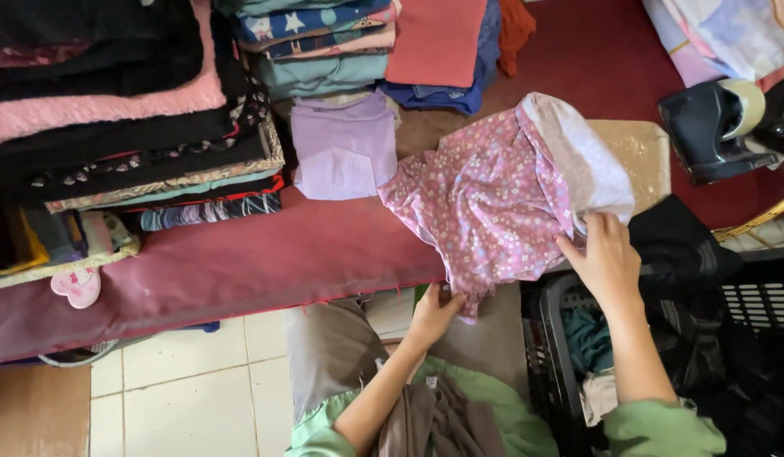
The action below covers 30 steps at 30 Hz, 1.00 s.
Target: The person folds various pieces of clothing, including a pink floral top, a green polka-dot shirt, a black garment, and a white floral item. They pick each item from a black laundry basket, fold it by hand on a red surface, and place it onto a growing stack.
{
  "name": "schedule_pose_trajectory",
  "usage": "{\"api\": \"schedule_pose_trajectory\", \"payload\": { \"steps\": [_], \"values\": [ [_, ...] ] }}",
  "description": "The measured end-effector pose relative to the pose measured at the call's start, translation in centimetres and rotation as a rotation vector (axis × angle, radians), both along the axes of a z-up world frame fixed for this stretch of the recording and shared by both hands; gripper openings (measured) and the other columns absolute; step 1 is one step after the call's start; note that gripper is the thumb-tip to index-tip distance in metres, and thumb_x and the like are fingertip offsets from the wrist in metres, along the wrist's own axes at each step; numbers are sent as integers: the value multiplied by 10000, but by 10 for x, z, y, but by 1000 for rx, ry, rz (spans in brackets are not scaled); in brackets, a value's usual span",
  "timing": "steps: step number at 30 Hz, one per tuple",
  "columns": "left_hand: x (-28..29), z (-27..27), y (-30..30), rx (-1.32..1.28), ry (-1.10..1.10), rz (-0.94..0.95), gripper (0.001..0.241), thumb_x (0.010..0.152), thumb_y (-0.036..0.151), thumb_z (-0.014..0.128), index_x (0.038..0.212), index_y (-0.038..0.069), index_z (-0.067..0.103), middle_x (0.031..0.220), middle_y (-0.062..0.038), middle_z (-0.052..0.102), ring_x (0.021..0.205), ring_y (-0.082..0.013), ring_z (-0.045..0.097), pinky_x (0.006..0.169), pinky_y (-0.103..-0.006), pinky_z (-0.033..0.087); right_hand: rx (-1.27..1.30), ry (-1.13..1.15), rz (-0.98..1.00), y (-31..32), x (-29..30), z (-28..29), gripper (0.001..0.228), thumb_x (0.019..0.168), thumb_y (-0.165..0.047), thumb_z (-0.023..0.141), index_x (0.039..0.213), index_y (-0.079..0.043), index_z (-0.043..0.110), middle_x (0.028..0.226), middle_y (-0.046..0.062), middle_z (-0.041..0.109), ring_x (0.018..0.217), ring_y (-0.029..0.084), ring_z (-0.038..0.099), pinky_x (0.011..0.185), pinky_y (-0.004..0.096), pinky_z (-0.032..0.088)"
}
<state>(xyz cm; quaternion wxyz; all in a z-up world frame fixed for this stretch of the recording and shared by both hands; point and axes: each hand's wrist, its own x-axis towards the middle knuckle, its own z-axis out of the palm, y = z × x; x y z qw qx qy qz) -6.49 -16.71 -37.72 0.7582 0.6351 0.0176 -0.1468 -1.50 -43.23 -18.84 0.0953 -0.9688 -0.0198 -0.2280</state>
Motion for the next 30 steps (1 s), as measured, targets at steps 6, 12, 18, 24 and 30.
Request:
{"api": "schedule_pose_trajectory", "payload": {
  "steps": [6,12,18,24,30],
  "values": [
    [0,72,27,127,18,-175,241,966,215,733,1013,-21,713,826,-34,669,756,-80,561,694,-278,485,286,175,-71,-67,13,-26,245,1038,-155,631,1233,-26,702,1152,181,706,892,348,705,810,436,562],
    [31,186,72,-263,-84,-252,233,1027,175,633,1177,4,685,1019,29,716,900,-44,625,825,-235,522,1187,0,-57,-96,17,34,223,1185,-178,486,1320,-68,626,1154,9,678,1000,126,666,909,343,591],
    [59,310,102,-398,-122,31,323,1090,264,545,1184,-6,695,1036,-36,747,906,-90,693,821,-272,577,1678,-39,16,-85,21,120,302,1075,-289,414,1082,-110,657,1103,64,710,1030,167,719,967,360,599],
    [69,354,113,-541,-111,-23,353,1100,266,524,1196,-38,675,1062,-87,755,931,-127,711,851,-293,571,1362,575,312,-87,8,104,334,1044,-85,545,1356,16,609,1277,211,626,1067,264,616,924,428,501],
    [71,361,134,-521,-142,70,307,1116,248,544,1183,-25,668,1059,-80,737,925,-127,697,848,-290,560,598,342,263,-15,6,124,367,971,-77,550,1317,35,603,1330,207,672,1188,296,638,1008,386,514]
  ]
}}
